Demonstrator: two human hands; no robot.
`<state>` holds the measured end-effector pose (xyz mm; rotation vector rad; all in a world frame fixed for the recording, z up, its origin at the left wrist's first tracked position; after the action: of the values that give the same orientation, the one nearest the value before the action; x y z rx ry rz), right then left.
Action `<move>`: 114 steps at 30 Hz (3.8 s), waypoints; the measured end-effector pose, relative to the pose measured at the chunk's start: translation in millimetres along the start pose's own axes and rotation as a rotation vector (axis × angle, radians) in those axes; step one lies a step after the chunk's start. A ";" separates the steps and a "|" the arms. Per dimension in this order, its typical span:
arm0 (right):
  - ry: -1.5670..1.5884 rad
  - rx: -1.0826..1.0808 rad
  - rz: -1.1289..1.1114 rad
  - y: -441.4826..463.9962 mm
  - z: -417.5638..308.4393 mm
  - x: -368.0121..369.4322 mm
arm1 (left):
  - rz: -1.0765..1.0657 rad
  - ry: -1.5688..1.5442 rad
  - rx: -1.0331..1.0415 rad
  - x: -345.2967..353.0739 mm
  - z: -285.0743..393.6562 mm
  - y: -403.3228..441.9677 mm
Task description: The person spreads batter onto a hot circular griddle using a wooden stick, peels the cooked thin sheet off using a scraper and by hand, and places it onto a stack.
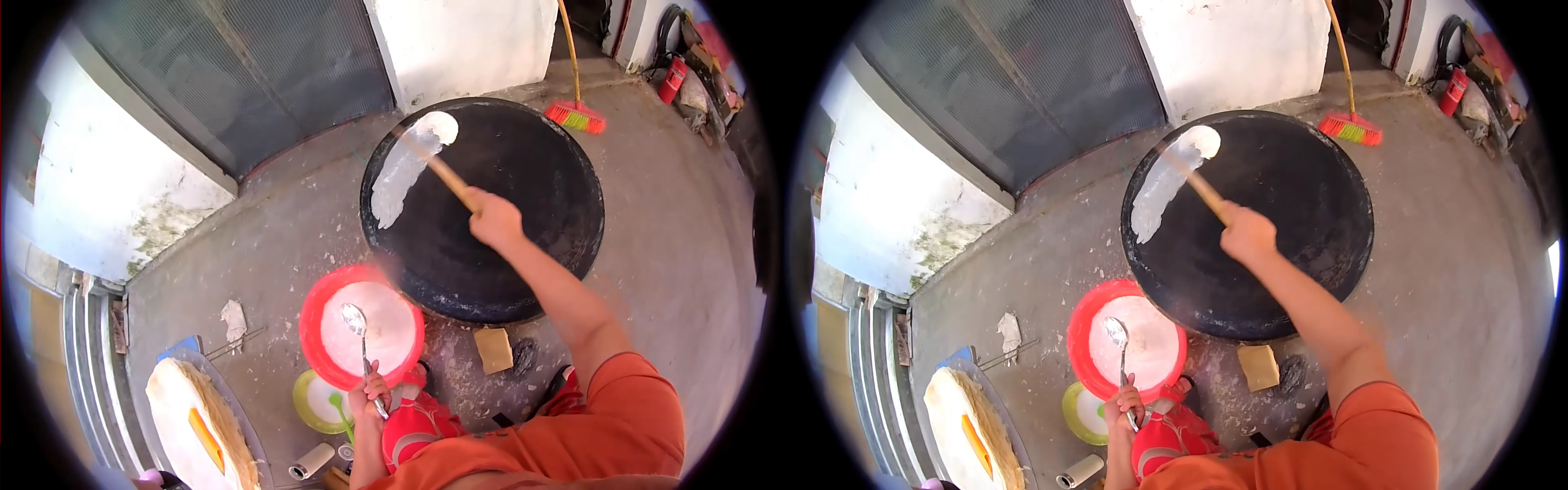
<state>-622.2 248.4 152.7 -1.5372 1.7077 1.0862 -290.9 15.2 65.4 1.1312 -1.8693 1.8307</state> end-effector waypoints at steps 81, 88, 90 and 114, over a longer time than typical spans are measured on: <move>0.558 0.505 -0.012 -5.4 228.0 -106.1 | -0.004 0.158 0.165 26.1 20.4 -41.7; 0.841 0.769 -0.365 18.7 203.6 -99.0 | -0.082 0.190 0.193 61.5 -25.3 -101.5; 0.814 0.807 -0.367 21.5 221.6 -103.3 | -0.075 0.185 0.194 66.6 -39.7 -108.8; 0.557 0.483 -0.065 2.9 205.6 -37.2 | -0.087 0.267 0.133 47.6 -51.0 -105.3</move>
<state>-638.1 445.0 83.7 -1.6346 2.0608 0.1704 -264.6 59.7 180.6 0.9374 -1.5473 1.9704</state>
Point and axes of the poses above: each hand's wrist, its own y-axis towards the middle knuckle, its own x-axis out of the palm, z = x × y, the point moved 3 cm from there along y, towards the middle knuckle, and after that the axes turned 11 degrees about x, right-handed, at the moved point
